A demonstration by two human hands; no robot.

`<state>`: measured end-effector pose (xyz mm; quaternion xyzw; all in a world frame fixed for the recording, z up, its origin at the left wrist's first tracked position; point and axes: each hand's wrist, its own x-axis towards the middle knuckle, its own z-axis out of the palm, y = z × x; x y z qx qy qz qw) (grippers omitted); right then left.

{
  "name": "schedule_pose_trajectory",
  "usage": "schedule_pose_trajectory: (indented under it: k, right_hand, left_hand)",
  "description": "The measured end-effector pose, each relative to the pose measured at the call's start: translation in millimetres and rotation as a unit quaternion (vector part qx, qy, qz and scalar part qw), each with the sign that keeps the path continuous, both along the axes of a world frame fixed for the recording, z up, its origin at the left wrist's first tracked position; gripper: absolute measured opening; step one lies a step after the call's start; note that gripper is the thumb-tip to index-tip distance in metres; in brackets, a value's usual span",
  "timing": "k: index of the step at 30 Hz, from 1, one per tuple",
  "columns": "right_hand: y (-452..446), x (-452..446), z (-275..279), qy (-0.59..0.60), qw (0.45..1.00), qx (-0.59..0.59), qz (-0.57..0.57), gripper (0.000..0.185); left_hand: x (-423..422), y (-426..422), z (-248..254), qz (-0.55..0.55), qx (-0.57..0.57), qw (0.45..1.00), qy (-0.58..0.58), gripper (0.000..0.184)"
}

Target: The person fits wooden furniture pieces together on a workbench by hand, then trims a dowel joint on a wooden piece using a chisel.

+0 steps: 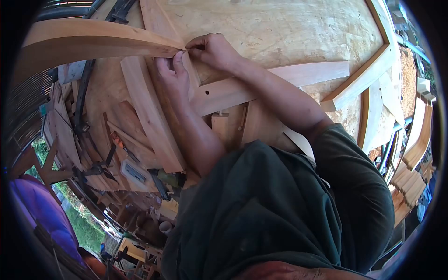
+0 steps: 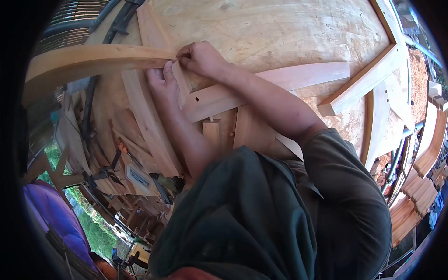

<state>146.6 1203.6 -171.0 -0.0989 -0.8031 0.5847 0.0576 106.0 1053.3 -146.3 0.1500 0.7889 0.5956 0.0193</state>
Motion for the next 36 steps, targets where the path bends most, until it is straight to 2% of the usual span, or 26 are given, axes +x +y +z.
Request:
schedule_pose_trajectory:
  k: [6,11,17,20,23,26,32,36]
  right_hand:
    - [-2.4,0.9,5.0,0.008,1.0,-0.011,-0.007,0.024]
    - [-2.2,3.0,6.9,0.026,1.0,0.011,0.0,0.023]
    - [-8.6,7.3,2.3,0.125,0.973,0.191,0.022,0.023]
    - [-16.2,9.6,18.4,0.073,0.983,0.167,-0.01,0.023]
    - [-18.8,9.3,25.4,0.035,0.987,0.154,0.012,0.023]
    - [-21.0,9.2,18.4,0.082,0.982,0.168,0.023,0.022]
    - [-13.7,8.8,14.7,0.096,0.984,0.143,0.035,0.022]
    - [-19.8,10.3,18.0,0.083,0.989,0.124,-0.023,0.02]
  left_hand:
    - [-0.4,-1.4,-1.3,0.019,-0.013,1.0,-0.012,0.033]
    - [-1.3,0.6,-5.3,0.023,-0.001,0.999,0.027,0.026]
    - [-3.4,-1.6,-11.6,0.029,-0.001,0.998,0.057,0.026]
    - [-3.6,-2.1,-11.5,0.032,-0.021,0.996,0.077,0.024]
    - [-1.5,0.1,-7.3,0.031,-0.012,0.996,0.078,0.022]
    - [-1.2,-0.7,-5.0,0.033,-0.02,0.997,0.073,0.023]
    - [-1.1,-1.7,-9.3,0.029,-0.012,0.996,0.088,0.024]
    - [-2.1,-0.3,-8.0,0.027,-0.014,0.996,0.088,0.023]
